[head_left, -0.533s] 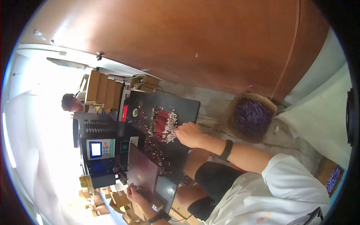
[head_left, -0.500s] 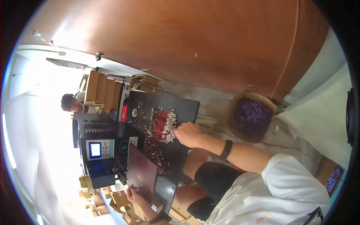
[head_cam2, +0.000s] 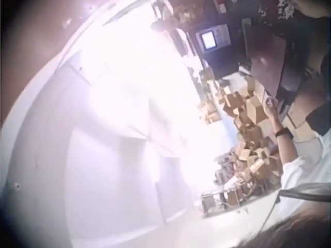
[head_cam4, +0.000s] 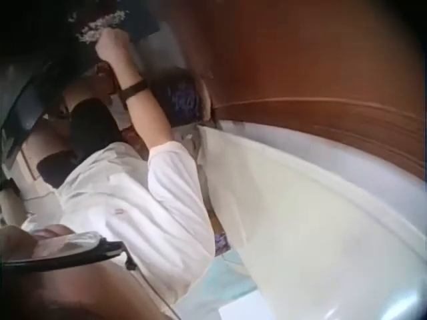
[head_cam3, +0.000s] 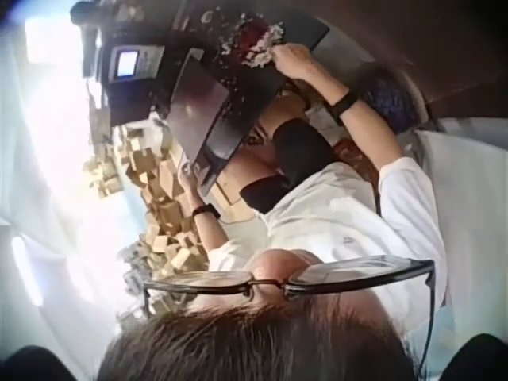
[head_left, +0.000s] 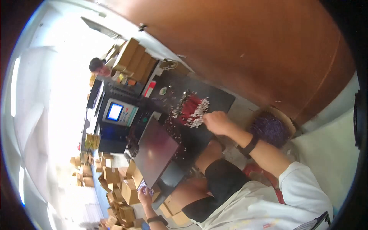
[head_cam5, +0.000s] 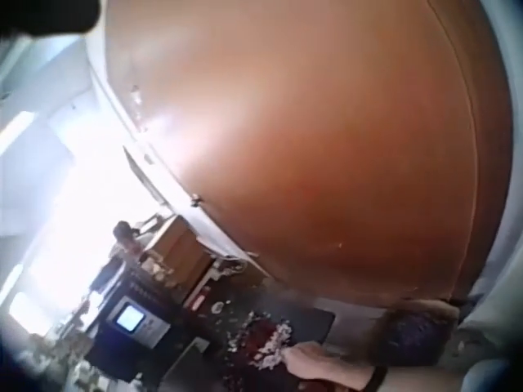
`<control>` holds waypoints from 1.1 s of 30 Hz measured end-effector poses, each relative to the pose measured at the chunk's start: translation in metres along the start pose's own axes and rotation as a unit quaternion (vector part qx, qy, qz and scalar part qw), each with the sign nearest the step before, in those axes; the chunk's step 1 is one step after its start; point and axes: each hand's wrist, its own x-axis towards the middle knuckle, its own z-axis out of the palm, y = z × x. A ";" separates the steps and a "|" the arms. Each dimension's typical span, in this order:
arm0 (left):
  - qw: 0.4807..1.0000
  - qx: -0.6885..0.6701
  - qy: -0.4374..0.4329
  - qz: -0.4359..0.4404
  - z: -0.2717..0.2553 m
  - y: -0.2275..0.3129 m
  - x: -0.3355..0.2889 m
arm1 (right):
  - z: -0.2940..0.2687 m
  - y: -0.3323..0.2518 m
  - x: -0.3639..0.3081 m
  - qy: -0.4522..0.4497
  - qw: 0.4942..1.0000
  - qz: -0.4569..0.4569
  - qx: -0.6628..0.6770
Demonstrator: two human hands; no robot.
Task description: The person picks up a battery and a wire, positions them under a spot welder, and welds them together. After welding, the person places the battery back into a box and repeats the process.
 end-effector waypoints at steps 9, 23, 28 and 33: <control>0.994 -0.026 0.052 0.094 -0.006 0.001 0.004 | -0.056 -0.026 0.026 -0.095 0.991 -0.003 -0.099; 0.974 -0.006 -0.152 0.171 -0.044 0.021 -0.004 | -0.126 -0.112 0.060 -0.147 0.931 -0.039 -0.331; 0.972 -0.063 -0.129 0.186 -0.036 0.019 0.010 | -0.140 -0.148 0.070 -0.144 0.929 -0.046 -0.337; 0.971 -0.108 -0.090 0.194 -0.040 0.021 0.008 | -0.142 -0.161 0.074 -0.097 0.951 -0.125 -0.266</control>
